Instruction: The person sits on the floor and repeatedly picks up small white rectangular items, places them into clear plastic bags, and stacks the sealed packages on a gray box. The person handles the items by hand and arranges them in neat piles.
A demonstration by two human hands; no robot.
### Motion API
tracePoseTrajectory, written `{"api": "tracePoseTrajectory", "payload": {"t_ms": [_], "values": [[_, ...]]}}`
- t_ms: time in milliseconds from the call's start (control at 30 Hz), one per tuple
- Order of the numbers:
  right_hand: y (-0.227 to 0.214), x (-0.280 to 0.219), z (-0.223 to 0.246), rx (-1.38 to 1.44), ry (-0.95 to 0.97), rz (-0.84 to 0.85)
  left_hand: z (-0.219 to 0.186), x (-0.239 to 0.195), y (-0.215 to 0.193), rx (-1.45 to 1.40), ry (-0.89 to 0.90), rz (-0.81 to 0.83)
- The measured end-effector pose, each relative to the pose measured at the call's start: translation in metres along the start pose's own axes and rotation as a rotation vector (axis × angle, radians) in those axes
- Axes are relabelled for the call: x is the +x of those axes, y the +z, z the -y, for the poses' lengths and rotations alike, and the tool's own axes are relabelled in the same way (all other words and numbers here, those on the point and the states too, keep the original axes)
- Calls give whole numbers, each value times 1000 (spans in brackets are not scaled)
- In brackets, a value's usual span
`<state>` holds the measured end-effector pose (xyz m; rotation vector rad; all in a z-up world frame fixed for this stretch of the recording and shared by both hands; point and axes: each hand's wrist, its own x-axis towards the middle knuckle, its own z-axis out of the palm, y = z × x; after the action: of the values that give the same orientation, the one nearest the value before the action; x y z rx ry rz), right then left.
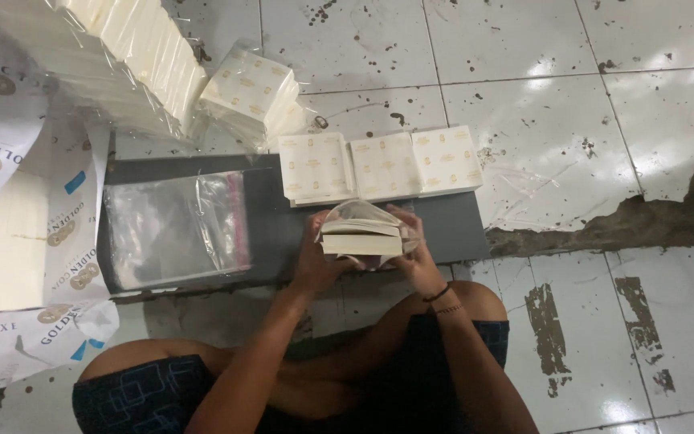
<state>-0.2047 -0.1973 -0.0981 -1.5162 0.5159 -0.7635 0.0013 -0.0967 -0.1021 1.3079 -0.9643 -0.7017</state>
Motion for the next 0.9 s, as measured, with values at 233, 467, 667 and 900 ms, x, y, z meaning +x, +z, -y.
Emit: {"api": "tracePoseTrajectory", "payload": {"t_ms": [233, 467, 667, 900], "values": [[4, 17, 63, -83, 1, 18, -36, 3, -30, 240, 34, 190], [10, 24, 91, 72, 117, 66, -33, 2, -33, 101, -445, 48], [15, 46, 64, 31, 364, 18, -39, 17, -30, 78, -480, -56], [-6, 59, 1, -32, 471, 50, -47, 27, -36, 64, -560, -120]]}}
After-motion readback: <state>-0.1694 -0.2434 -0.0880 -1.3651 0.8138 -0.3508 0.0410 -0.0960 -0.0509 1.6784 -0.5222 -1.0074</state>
